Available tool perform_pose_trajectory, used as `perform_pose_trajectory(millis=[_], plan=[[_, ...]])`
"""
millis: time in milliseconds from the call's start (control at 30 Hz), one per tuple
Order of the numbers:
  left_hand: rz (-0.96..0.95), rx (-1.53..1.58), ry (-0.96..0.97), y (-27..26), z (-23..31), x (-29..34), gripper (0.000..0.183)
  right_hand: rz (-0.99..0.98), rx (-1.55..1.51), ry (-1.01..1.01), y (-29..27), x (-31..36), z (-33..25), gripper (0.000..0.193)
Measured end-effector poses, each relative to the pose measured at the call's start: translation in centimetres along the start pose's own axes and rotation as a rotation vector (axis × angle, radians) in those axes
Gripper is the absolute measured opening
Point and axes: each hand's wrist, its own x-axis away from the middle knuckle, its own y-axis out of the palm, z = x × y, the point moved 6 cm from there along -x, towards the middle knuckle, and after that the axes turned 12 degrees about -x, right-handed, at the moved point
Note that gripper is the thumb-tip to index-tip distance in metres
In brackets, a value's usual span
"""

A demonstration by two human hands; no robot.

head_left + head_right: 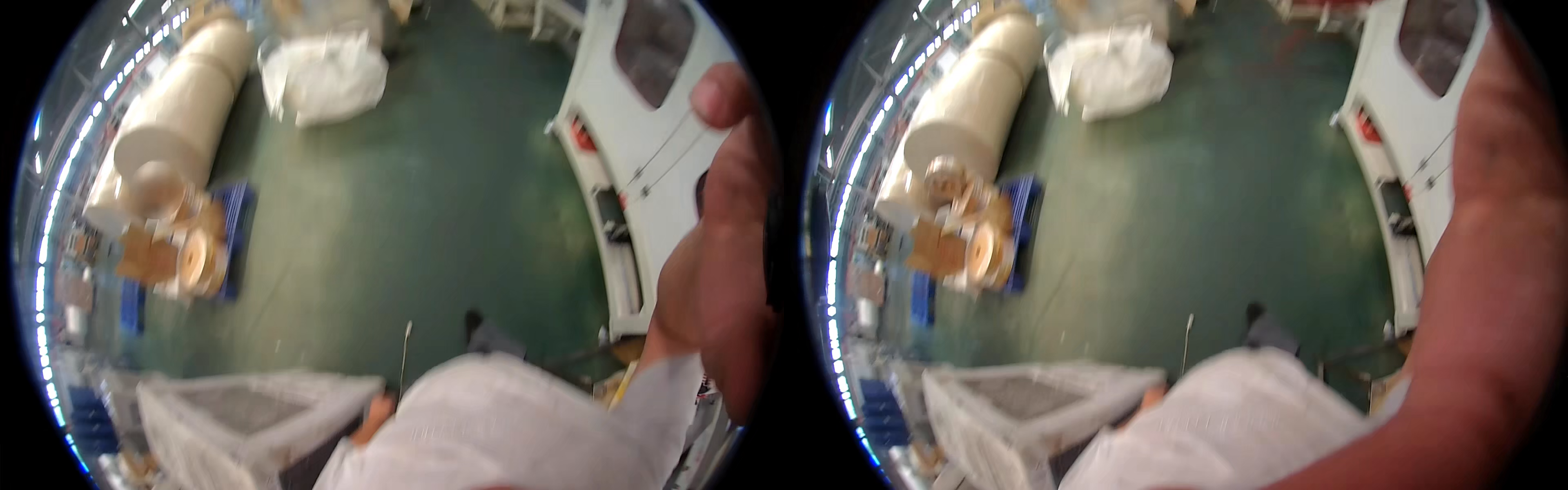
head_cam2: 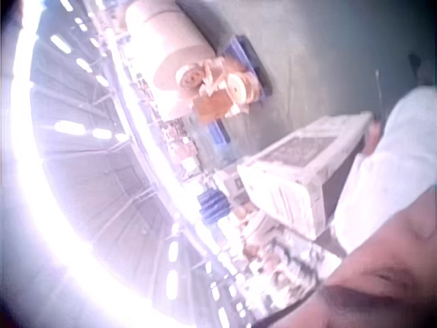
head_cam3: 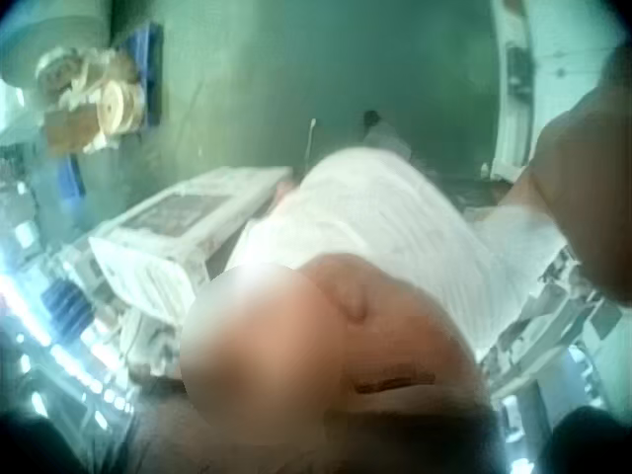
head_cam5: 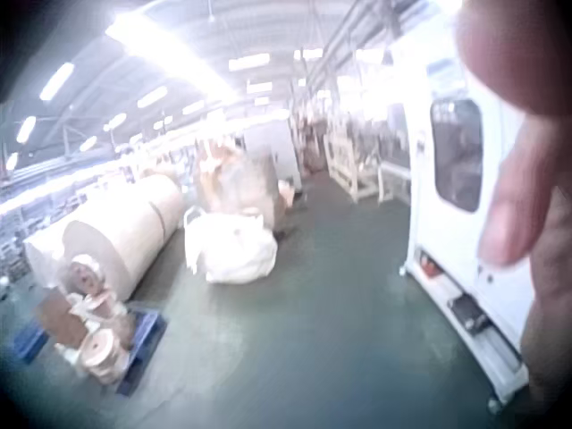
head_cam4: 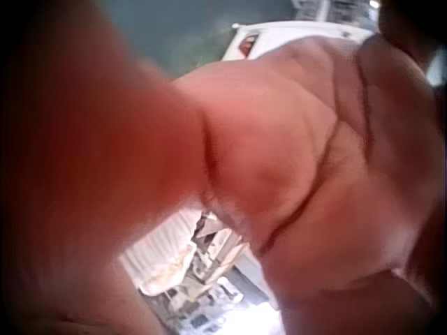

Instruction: The person walks through a factory floor, opens an electrical cabinet, and moves a portable air conditioner. They handle a power cord and a power strip, connecting the air conditioner to the power strip.

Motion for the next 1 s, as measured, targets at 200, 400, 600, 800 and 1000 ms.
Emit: perform_pose_trajectory(millis=[200,400,600,800,1000], plan=[[0.152,-0.012,0.258,-1.9,18.9,-4.4,0.026,0.205,-0.286,0.112,3.4,1.5,16.8,0.041],[0.018,-0.175,0.010,1.3,21.5,-18.7,0.032,-0.474,-0.350,1.013,24.4,32.0,26.8,0.034],[0.148,-0.167,-0.096,8.0,20.8,-41.7,0.029,-1.333,-0.238,1.530,30.9,85.2,20.7,0.046],[0.204,-0.475,0.316,4.3,36.0,-59.8,0.043,-1.248,-0.300,1.943,29.5,106.7,20.6,0.030],[0.444,0.332,0.487,5.6,54.4,-58.3,0.030,-1.423,-0.448,1.691,34.7,106.2,45.7,0.020]])
